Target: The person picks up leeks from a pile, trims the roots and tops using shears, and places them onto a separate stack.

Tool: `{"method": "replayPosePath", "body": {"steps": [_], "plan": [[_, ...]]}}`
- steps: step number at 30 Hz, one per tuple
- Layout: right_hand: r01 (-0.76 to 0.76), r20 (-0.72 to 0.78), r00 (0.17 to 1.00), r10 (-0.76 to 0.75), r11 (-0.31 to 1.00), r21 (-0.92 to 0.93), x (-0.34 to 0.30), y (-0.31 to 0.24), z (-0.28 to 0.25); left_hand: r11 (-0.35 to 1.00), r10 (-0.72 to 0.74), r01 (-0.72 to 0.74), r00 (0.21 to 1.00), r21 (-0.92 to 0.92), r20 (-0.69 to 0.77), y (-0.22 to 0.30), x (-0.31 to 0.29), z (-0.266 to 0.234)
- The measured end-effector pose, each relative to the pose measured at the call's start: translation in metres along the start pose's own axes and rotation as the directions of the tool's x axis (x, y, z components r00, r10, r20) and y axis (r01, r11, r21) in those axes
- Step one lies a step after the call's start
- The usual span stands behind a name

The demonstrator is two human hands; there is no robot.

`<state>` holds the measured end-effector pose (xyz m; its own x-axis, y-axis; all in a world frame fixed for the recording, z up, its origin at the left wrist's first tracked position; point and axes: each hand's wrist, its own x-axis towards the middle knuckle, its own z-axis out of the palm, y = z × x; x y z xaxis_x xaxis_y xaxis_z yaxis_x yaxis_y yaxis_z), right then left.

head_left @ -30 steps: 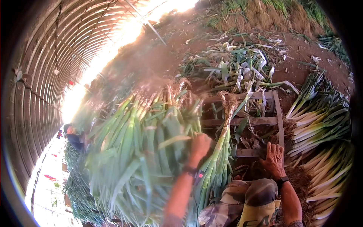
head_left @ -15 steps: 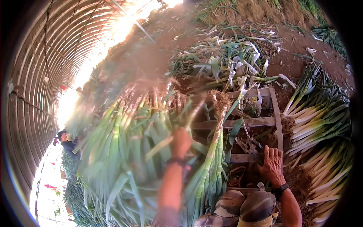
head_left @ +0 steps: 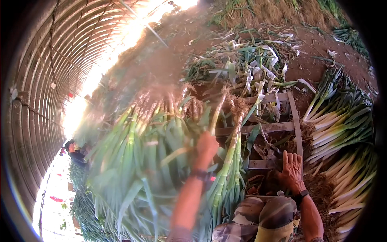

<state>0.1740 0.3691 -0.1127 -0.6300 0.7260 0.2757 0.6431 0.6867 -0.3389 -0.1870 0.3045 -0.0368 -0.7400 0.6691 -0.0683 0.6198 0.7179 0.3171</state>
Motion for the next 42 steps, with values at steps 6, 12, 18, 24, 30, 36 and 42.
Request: {"method": "replayPosePath", "body": {"steps": [6, 12, 18, 24, 30, 36, 42], "plan": [[-0.041, 0.041, 0.998, 0.041, 0.999, 0.005, -0.001, 0.007, -0.002, 0.999, -0.03, 0.03, 1.0, 0.017, -0.001, 0.002, -0.007, 0.032], [-0.035, 0.077, 0.996, 0.034, 0.999, 0.016, 0.003, 0.003, -0.001, 0.987, 0.08, -0.07, 0.995, -0.147, 0.059, -0.048, -0.027, 0.041], [-0.021, 0.057, 0.998, 0.017, 0.998, 0.066, 0.005, -0.005, -0.005, 0.998, 0.017, -0.029, 0.984, 0.064, 0.179, -0.037, -0.048, 0.029], [-0.061, 0.062, 0.996, 0.061, 0.998, 0.004, -0.002, 0.009, 0.002, 0.969, 0.156, -0.188, 0.97, 0.162, 0.189, -0.005, -0.057, 0.008], [-0.044, 0.051, 0.998, 0.045, 0.999, -0.019, -0.004, 0.009, 0.007, 0.65, 0.479, -0.191, 0.854, 0.735, -0.202, -0.077, -0.013, -0.044], [-0.025, 0.01, 1.0, 0.025, 1.0, 0.009, 0.001, 0.002, -0.002, 0.742, 0.172, 0.035, 0.955, 0.67, -0.241, -0.115, -0.003, -0.042], [-0.061, 0.004, 0.998, 0.061, 0.998, 0.028, -0.004, 0.009, 0.006, 0.844, -0.039, 0.12, 0.986, 0.522, -0.163, -0.091, -0.002, -0.036]]}}
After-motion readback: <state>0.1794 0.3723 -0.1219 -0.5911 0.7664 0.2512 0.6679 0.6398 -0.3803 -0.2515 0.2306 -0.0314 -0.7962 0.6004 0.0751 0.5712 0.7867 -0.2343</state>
